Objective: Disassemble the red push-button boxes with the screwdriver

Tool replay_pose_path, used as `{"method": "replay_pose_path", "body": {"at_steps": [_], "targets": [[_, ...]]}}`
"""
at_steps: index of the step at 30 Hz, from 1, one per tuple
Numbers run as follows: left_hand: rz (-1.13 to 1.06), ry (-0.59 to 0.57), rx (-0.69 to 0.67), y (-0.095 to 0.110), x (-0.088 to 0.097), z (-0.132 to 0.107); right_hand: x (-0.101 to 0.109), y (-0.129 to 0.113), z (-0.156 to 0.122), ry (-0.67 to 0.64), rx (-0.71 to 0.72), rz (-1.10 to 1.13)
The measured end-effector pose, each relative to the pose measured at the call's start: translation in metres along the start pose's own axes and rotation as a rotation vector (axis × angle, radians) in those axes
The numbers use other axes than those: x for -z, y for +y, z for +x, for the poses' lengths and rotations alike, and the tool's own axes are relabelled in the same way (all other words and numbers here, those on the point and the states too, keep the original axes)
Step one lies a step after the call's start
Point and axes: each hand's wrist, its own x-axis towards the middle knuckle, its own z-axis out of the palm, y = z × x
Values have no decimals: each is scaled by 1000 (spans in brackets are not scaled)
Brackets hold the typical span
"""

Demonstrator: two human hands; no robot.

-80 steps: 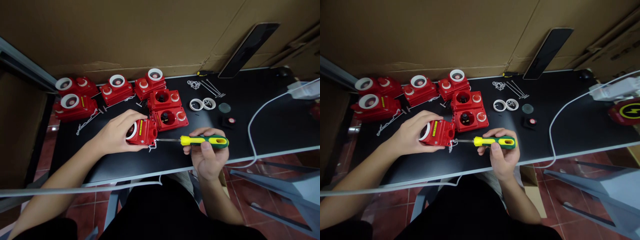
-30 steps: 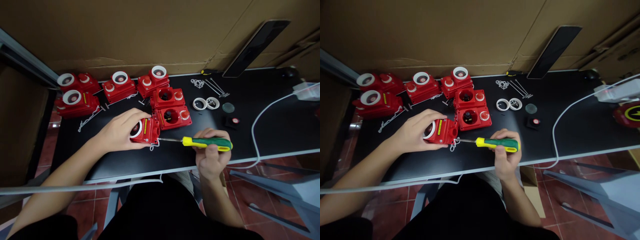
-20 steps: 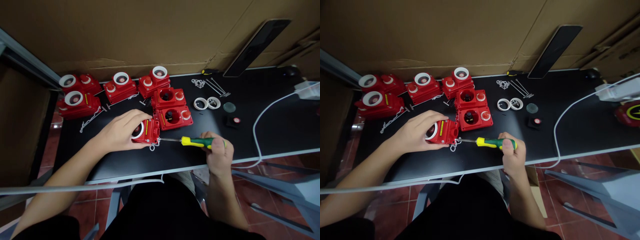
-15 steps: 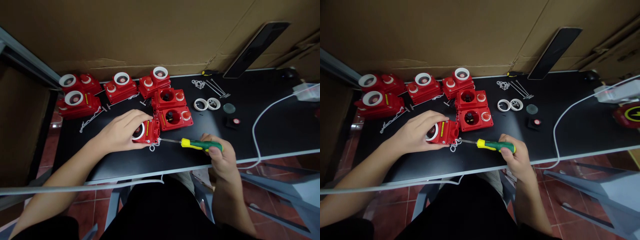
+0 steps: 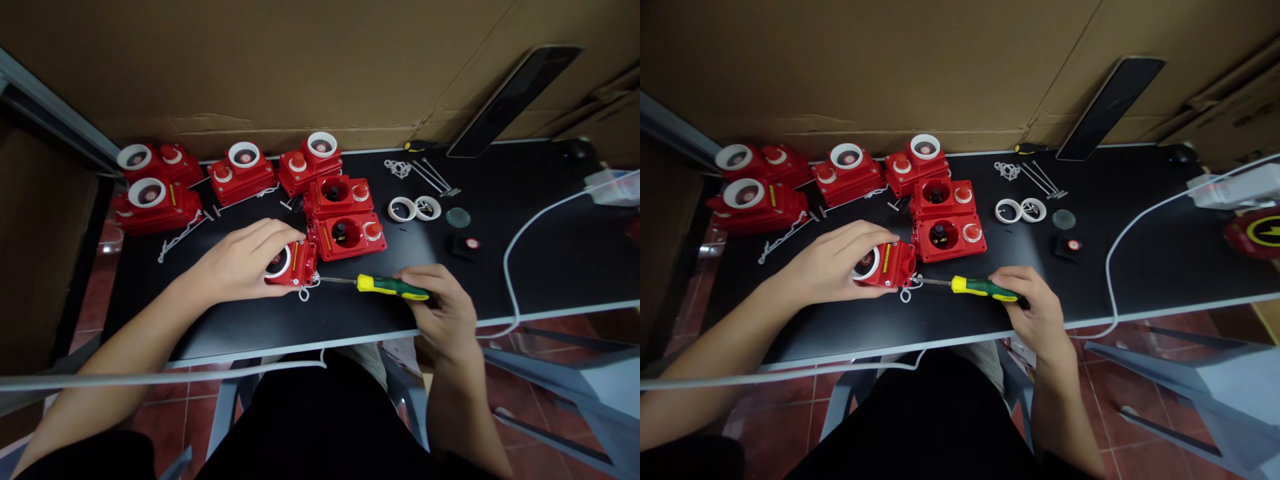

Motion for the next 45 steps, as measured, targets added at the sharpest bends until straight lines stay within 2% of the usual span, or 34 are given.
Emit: {"method": "replay_pose_path", "body": {"at_steps": [2,5,7,14,24,29,37,45], "targets": [[-8,19,23,0,-1,0,-1,-6,-1,-26,-25,9],[-30,42,47,0,-2,0,-6,-17,-2,-156,-105,-18],[-43,50,44,0,-2,0,-12,-23,-2,-191,-161,-19],[-53,57,42,-1,-1,0,-25,-24,1,-14,-264,-36],[-57,52,43,1,-2,1,-20,-21,-3,78,-338,-31],[-46,41,25,2,-1,2,-19,-22,-1,13,-325,-6],[-42,17,59,2,0,1,-20,-21,0,2,-320,-21],[-9,41,16,-1,-1,0,-20,-18,4,43,-119,27]]}}
